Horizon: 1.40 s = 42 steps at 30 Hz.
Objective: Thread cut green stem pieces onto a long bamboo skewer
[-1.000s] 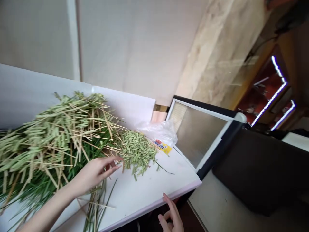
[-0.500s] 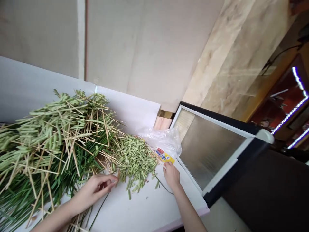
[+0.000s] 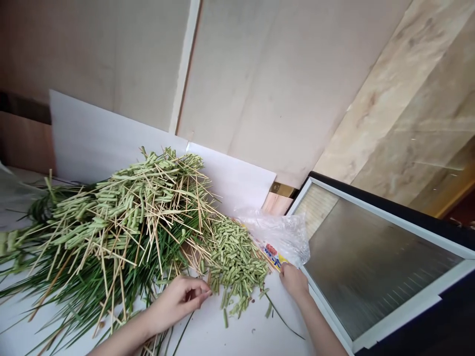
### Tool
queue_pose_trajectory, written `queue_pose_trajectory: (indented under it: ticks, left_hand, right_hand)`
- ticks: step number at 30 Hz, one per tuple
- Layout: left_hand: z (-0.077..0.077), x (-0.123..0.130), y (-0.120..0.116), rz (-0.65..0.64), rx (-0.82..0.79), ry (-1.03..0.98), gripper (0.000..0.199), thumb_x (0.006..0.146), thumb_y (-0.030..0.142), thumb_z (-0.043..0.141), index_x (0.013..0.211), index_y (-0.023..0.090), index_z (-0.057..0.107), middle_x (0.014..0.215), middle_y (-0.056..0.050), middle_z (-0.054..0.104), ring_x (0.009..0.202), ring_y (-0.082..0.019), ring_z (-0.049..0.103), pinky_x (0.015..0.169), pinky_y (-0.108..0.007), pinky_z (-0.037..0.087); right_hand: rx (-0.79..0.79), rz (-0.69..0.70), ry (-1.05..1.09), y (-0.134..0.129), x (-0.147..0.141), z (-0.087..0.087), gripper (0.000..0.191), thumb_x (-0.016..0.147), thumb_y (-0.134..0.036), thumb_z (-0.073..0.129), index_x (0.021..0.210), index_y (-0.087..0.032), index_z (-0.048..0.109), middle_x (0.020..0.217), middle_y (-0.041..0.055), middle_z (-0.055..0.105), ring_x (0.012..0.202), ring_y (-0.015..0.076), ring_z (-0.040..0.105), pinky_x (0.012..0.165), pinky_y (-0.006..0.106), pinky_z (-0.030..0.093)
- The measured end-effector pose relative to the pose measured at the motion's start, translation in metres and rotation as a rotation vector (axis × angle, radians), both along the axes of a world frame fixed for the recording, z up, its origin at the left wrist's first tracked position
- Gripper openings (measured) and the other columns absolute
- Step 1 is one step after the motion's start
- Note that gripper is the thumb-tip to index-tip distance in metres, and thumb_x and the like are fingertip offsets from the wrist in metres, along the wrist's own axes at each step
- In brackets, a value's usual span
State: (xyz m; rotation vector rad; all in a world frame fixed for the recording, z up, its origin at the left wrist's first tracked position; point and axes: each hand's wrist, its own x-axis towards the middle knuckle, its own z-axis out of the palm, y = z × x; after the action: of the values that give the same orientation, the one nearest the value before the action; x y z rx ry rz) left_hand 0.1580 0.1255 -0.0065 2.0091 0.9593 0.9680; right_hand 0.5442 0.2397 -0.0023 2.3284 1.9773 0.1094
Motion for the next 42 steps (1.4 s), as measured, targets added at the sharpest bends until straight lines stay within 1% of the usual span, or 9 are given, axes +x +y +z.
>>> queue_pose_trajectory:
  ticks: [10,14,18,21,24,27,33,38,42]
  left_hand:
    - [-0.008,0.002,0.004,-0.004,0.017,0.069,0.030,0.093,0.034,0.053,0.083,0.016,0.074,0.065,-0.001,0.064,0.057,-0.014,0.052,0.057,-0.023,0.036]
    - [-0.007,0.002,0.004,0.002,0.038,0.079,0.031,0.094,0.035,0.052,0.085,0.016,0.075,0.067,-0.002,0.066,0.059,-0.014,0.053,0.059,-0.023,0.037]
    - [-0.004,0.001,0.004,-0.005,0.046,0.065,0.030,0.094,0.035,0.052,0.089,0.016,0.075,0.070,-0.002,0.067,0.061,-0.015,0.055,0.061,-0.023,0.038]
    - [-0.001,0.001,0.003,-0.004,0.040,0.041,0.030,0.094,0.035,0.052,0.091,0.016,0.075,0.071,-0.002,0.067,0.061,-0.014,0.055,0.061,-0.023,0.039]
    - [0.000,0.001,0.002,-0.004,0.008,0.004,0.032,0.095,0.039,0.053,0.095,0.016,0.076,0.070,-0.001,0.066,0.060,-0.014,0.053,0.060,-0.023,0.037]
    - [-0.001,0.001,-0.001,-0.099,-0.092,-0.051,0.039,0.088,0.050,0.065,0.104,0.017,0.076,0.069,0.001,0.063,0.058,-0.012,0.050,0.057,-0.022,0.035]
    - [-0.006,0.001,-0.002,-0.325,-0.222,-0.016,0.074,0.056,0.057,0.091,0.120,0.024,0.074,0.067,0.005,0.067,0.051,-0.009,0.041,0.052,-0.021,0.032]
    - [-0.010,0.004,-0.002,-0.273,-0.228,-0.050,0.068,0.055,0.058,0.090,0.111,0.022,0.076,0.066,0.005,0.067,0.052,-0.010,0.046,0.053,-0.021,0.034]
    - [-0.010,0.004,-0.003,-0.240,-0.243,-0.147,0.047,0.065,0.058,0.085,0.088,0.017,0.080,0.062,0.002,0.064,0.054,-0.010,0.048,0.052,-0.021,0.034]
  right_hand:
    - [0.134,-0.062,0.172,-0.060,0.048,0.049,0.012,0.081,-0.022,0.064,0.082,-0.026,0.075,0.092,0.0033,0.077,0.085,0.0245,0.069,0.066,0.032,0.044]
    - [0.315,-0.074,0.296,-0.097,0.062,0.063,0.020,0.079,-0.039,0.060,0.076,-0.027,0.076,0.086,0.0057,0.078,0.083,0.0299,0.070,0.067,0.036,0.045]
    - [0.531,-0.113,0.502,-0.141,0.061,0.072,0.041,0.077,-0.058,0.062,0.088,-0.023,0.079,0.086,0.0089,0.078,0.082,0.0289,0.069,0.066,0.035,0.050]
    - [0.687,-0.080,0.921,-0.168,0.038,0.069,0.042,0.065,-0.056,0.079,0.086,-0.019,0.080,0.079,0.0090,0.076,0.069,0.0224,0.063,0.056,0.029,0.050]
    - [0.646,-0.027,1.174,-0.186,-0.003,0.065,0.034,0.055,-0.048,0.088,0.074,-0.020,0.081,0.067,0.0075,0.072,0.054,0.0159,0.052,0.048,0.026,0.046]
    - [0.691,0.059,1.192,-0.193,-0.049,0.065,0.026,0.058,-0.044,0.087,0.068,-0.021,0.080,0.066,0.0068,0.071,0.051,0.0135,0.049,0.045,0.025,0.044]
    - [0.735,0.332,1.355,-0.178,-0.138,0.070,0.017,0.072,-0.034,0.081,0.067,-0.020,0.073,0.058,-0.0015,0.057,0.048,0.0091,0.042,0.044,0.019,0.037]
    - [0.738,0.459,1.478,-0.169,-0.193,0.070,0.018,0.077,-0.030,0.080,0.068,-0.020,0.068,0.065,-0.0025,0.060,0.053,0.0084,0.043,0.051,0.019,0.040]
    - [0.705,0.447,1.599,-0.164,-0.211,0.068,0.025,0.079,-0.033,0.081,0.069,-0.019,0.063,0.063,-0.0044,0.055,0.055,0.0086,0.044,0.054,0.018,0.041]
